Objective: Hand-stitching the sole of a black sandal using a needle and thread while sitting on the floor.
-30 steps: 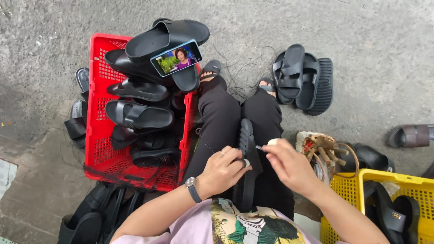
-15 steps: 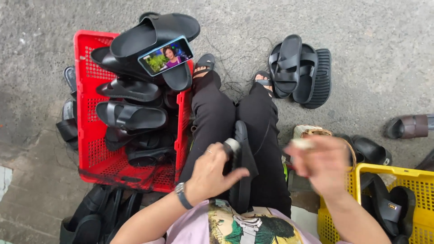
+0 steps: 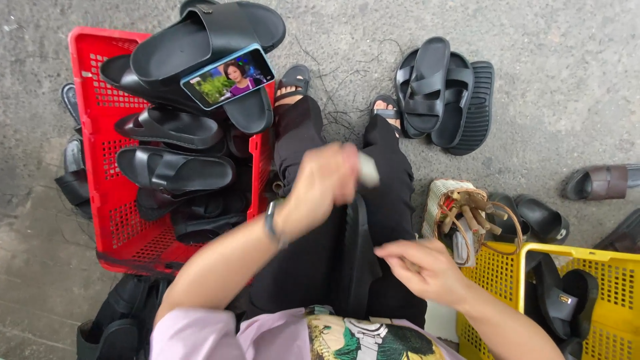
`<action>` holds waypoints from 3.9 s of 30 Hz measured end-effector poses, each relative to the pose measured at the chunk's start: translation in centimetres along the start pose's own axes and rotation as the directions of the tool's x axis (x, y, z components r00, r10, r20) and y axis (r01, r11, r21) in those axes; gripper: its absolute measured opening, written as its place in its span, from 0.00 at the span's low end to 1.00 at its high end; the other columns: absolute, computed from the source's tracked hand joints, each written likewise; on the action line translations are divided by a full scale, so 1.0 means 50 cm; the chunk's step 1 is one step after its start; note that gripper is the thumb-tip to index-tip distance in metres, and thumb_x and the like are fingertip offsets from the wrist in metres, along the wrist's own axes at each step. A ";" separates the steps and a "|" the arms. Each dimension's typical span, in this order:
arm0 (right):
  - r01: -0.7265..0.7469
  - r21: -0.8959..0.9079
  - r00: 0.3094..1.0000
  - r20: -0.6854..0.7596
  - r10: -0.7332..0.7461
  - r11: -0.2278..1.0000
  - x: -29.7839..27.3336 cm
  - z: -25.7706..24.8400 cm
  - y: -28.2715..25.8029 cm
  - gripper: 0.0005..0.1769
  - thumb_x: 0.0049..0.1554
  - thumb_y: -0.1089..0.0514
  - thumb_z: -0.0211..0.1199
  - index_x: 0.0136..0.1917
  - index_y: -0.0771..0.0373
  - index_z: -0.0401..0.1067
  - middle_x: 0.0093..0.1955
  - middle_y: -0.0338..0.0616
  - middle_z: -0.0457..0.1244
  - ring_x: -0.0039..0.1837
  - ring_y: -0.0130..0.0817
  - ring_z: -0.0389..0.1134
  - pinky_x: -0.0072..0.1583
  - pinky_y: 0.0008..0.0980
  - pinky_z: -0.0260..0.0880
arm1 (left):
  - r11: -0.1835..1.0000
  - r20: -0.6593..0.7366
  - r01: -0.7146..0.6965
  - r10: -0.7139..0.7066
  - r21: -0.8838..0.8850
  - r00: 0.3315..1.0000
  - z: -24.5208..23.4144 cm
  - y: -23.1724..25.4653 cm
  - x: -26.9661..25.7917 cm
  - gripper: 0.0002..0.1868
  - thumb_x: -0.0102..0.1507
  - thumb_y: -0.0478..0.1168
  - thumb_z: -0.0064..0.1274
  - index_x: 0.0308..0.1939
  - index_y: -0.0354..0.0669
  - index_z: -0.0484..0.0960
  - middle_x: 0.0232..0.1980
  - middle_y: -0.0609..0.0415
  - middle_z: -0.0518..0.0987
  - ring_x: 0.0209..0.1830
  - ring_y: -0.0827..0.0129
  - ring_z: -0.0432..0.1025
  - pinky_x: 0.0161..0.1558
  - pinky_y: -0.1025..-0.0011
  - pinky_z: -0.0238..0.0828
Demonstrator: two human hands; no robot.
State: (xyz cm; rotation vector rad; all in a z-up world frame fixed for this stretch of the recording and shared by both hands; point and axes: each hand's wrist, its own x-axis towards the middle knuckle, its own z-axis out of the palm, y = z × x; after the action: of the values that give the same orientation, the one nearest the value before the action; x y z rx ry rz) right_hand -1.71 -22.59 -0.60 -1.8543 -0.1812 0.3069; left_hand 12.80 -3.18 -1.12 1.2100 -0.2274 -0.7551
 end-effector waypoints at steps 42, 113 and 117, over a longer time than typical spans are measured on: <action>0.205 -0.733 0.976 0.204 -0.077 0.649 0.013 0.022 -0.021 0.11 0.57 0.59 0.56 0.53 0.64 0.65 0.48 0.43 0.59 0.35 0.40 0.65 0.35 0.35 0.66 | 0.541 0.024 -0.242 0.378 0.806 0.925 0.038 -0.031 -0.193 0.22 0.56 0.40 0.65 0.25 0.32 0.65 0.41 0.44 0.61 0.36 0.53 0.60 0.35 0.60 0.62; 0.331 -0.779 0.944 0.281 -0.176 0.532 0.045 -0.048 -0.032 0.26 0.57 0.61 0.53 0.67 0.42 0.62 0.44 0.34 0.58 0.31 0.26 0.61 0.25 0.25 0.57 | 0.686 0.095 -0.180 0.160 0.705 0.982 0.018 -0.016 -0.156 0.24 0.56 0.38 0.61 0.50 0.28 0.69 0.54 0.41 0.68 0.55 0.50 0.70 0.49 0.62 0.73; 0.358 -0.822 0.934 0.316 -0.168 0.443 0.045 -0.052 -0.044 0.32 0.53 0.67 0.53 0.68 0.42 0.60 0.40 0.34 0.56 0.29 0.29 0.56 0.27 0.27 0.54 | 0.682 0.115 -0.230 0.210 0.694 0.971 0.016 -0.031 -0.146 0.24 0.56 0.38 0.62 0.50 0.29 0.69 0.54 0.40 0.68 0.55 0.48 0.69 0.53 0.60 0.71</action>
State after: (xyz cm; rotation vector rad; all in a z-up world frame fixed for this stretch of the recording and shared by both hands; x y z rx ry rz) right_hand 1.26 -23.69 1.94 -2.7748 -0.9162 0.1637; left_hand 6.34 0.62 -0.57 1.8621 -0.7272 -0.4668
